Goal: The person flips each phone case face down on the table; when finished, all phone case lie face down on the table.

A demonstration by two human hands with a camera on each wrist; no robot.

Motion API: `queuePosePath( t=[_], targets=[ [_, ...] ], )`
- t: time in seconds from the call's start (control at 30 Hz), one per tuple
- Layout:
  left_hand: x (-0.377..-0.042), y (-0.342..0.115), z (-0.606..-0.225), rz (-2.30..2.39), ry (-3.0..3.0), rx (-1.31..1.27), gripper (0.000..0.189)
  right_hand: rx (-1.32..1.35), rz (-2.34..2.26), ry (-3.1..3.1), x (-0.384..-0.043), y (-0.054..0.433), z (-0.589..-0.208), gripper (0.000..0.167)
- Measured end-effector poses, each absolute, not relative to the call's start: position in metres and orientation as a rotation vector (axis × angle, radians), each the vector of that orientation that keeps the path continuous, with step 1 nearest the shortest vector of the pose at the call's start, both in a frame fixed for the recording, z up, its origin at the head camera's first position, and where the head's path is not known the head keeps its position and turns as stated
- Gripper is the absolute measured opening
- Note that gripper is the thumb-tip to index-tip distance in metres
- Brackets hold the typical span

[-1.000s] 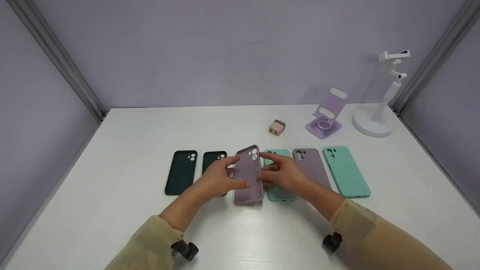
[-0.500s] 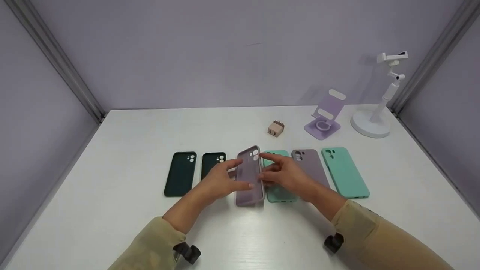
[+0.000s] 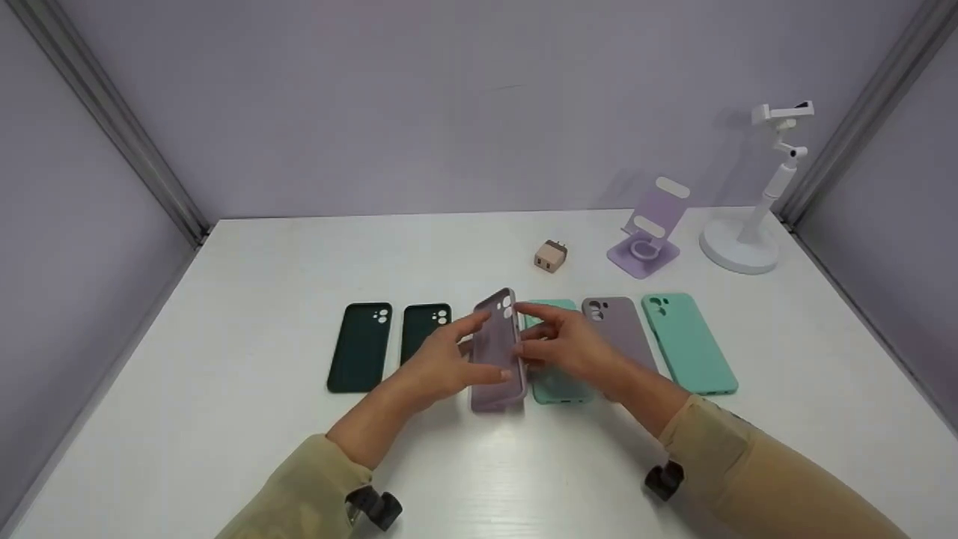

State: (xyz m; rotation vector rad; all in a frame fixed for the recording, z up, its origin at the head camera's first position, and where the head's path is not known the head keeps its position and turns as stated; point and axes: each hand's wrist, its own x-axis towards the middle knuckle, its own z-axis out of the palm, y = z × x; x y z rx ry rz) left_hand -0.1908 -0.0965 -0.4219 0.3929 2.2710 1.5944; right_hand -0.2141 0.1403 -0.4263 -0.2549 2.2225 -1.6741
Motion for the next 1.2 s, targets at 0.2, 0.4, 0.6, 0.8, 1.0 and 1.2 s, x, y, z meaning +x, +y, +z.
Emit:
queuePosePath(
  t=[0.2,0.4,0.6,0.8,1.0,1.2],
  targets=[
    [-0.191,-0.096,-0.423,1.575,2.294,0.442,0.097,-0.216,-1.669,2.216,-0.215,0.138,-0.425,0.068],
    [-0.189,-0.095,-0.422,1.542,2.309,0.435,0.095,-0.225,-1.718,2.191,-0.216,0.132,-0.424,0.071],
    [-0.188,-0.096,-0.420,1.547,2.292,0.446,0.096,-0.271,-1.746,2.179,-0.216,0.128,-0.424,0.071],
    [-0.190,-0.097,-0.420,1.559,2.275,0.490,0.098,-0.296,-1.759,2.160,-0.215,0.127,-0.424,0.069],
    [-0.192,-0.101,-0.421,1.591,2.215,0.515,0.099,-0.374,-1.756,2.090,-0.216,0.132,-0.425,0.068],
    [-0.194,-0.105,-0.418,1.614,2.175,0.441,0.097,-0.380,-1.722,2.065,-0.216,0.133,-0.424,0.062]
  ],
)
